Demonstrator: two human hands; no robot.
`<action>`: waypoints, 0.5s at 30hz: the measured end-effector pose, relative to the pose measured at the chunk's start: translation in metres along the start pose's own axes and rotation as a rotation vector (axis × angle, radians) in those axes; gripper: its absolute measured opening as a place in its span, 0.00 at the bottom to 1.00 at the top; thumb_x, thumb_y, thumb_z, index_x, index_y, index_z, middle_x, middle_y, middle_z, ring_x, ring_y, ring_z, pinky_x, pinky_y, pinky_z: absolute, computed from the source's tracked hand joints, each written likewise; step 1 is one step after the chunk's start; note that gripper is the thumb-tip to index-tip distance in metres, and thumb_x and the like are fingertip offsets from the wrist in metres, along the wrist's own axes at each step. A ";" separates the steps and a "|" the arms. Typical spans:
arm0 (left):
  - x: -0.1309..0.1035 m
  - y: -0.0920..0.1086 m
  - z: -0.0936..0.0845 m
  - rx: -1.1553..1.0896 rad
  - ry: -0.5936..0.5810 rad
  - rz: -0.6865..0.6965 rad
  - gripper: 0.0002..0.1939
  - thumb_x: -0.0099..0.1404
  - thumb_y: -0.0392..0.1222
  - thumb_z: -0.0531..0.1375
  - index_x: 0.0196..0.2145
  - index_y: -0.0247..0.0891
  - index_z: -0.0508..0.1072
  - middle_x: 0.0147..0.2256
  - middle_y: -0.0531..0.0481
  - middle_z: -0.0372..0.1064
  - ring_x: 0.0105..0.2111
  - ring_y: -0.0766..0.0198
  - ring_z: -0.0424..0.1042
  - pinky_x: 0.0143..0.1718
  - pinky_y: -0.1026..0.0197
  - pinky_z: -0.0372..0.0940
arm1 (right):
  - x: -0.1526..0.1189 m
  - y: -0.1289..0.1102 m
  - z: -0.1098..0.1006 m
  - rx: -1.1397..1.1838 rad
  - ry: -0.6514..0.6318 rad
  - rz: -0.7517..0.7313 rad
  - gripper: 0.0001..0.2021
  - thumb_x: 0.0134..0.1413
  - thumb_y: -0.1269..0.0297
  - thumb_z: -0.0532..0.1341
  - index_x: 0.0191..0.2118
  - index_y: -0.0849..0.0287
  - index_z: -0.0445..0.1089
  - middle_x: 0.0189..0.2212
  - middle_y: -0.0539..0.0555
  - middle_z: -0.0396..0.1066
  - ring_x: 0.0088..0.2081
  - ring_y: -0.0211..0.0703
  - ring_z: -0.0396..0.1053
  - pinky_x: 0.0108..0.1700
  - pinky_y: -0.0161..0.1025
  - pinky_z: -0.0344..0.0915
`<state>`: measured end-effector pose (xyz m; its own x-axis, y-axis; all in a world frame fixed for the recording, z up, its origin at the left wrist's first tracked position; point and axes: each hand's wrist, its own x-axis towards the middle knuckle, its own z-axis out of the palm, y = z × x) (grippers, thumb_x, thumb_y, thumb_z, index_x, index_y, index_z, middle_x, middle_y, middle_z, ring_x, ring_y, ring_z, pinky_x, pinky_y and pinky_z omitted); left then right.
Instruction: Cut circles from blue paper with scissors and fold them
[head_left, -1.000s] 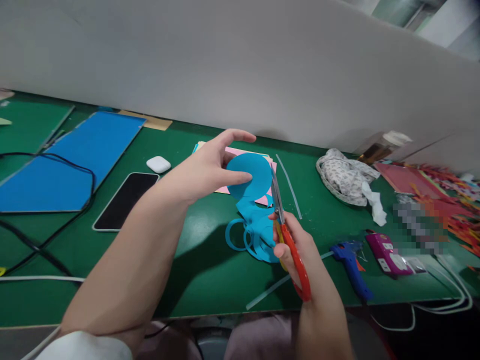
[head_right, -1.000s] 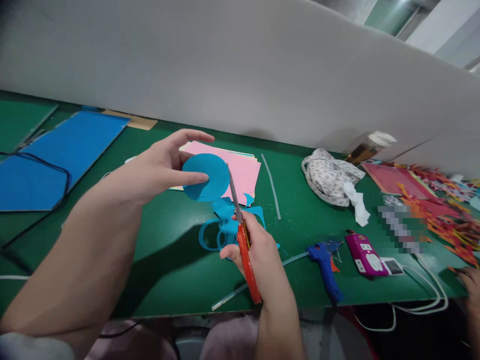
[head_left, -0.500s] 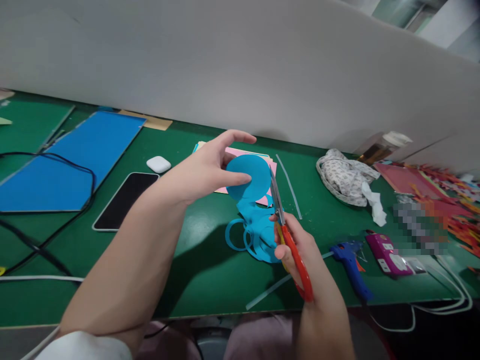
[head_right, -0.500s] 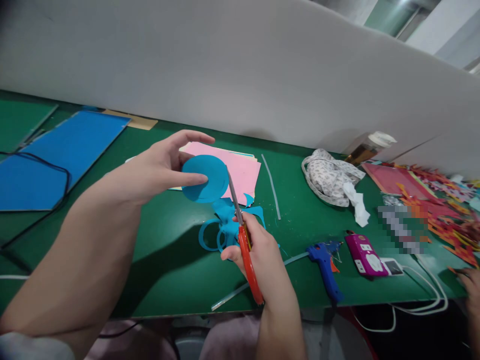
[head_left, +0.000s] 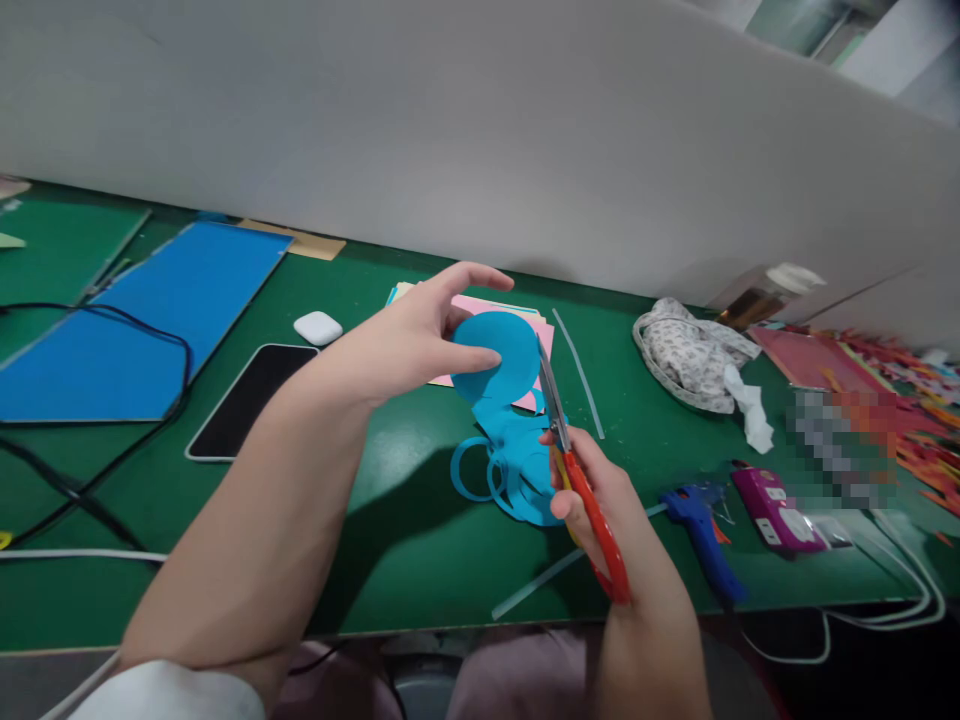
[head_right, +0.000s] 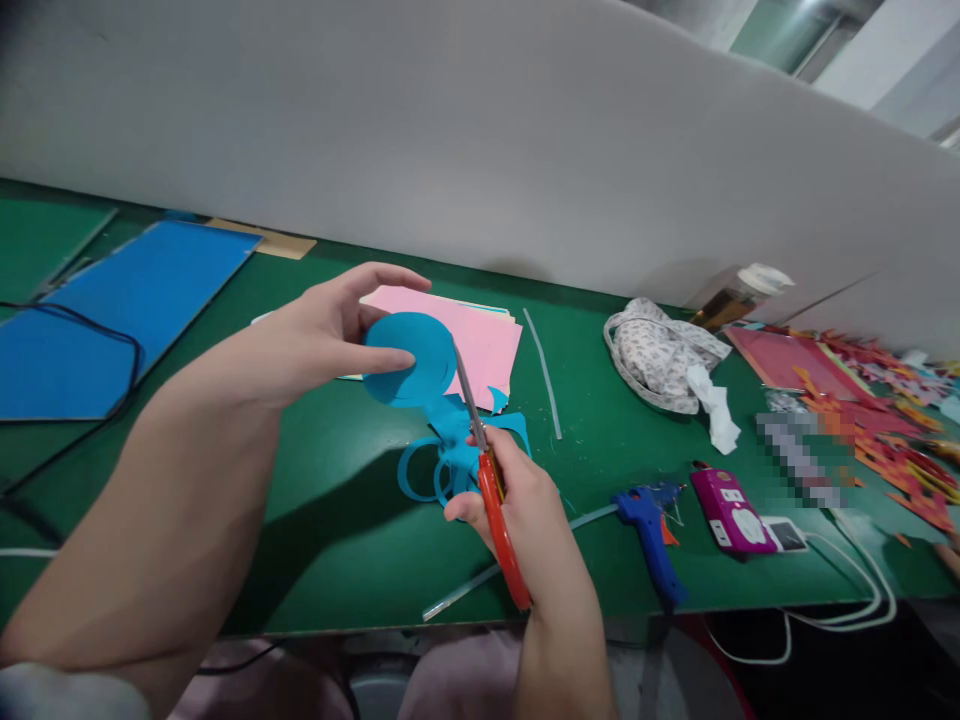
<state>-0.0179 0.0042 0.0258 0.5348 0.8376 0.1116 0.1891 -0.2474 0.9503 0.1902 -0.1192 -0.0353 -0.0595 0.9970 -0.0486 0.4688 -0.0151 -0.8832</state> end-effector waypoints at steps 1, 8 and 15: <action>0.000 0.000 0.000 0.003 0.000 0.002 0.30 0.55 0.37 0.64 0.54 0.45 0.61 0.30 0.53 0.70 0.27 0.66 0.71 0.23 0.66 0.66 | 0.000 0.000 0.000 -0.006 0.001 -0.003 0.43 0.38 0.26 0.53 0.50 0.60 0.64 0.25 0.48 0.56 0.25 0.37 0.51 0.22 0.33 0.51; 0.000 -0.001 -0.002 0.025 -0.013 -0.006 0.30 0.55 0.38 0.64 0.54 0.45 0.60 0.30 0.52 0.70 0.27 0.65 0.71 0.24 0.65 0.66 | -0.002 -0.002 -0.002 -0.018 -0.010 -0.003 0.42 0.40 0.27 0.53 0.49 0.60 0.64 0.24 0.48 0.54 0.25 0.37 0.49 0.21 0.32 0.50; -0.001 0.000 -0.003 0.005 -0.024 -0.015 0.29 0.55 0.38 0.64 0.54 0.44 0.61 0.31 0.52 0.71 0.29 0.65 0.72 0.25 0.66 0.66 | -0.002 -0.001 -0.003 0.000 -0.035 -0.012 0.39 0.41 0.28 0.54 0.48 0.58 0.64 0.24 0.47 0.53 0.24 0.36 0.48 0.21 0.32 0.48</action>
<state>-0.0214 0.0050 0.0266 0.5512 0.8295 0.0904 0.2017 -0.2376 0.9502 0.1923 -0.1209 -0.0328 -0.0960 0.9939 -0.0542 0.4682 -0.0030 -0.8836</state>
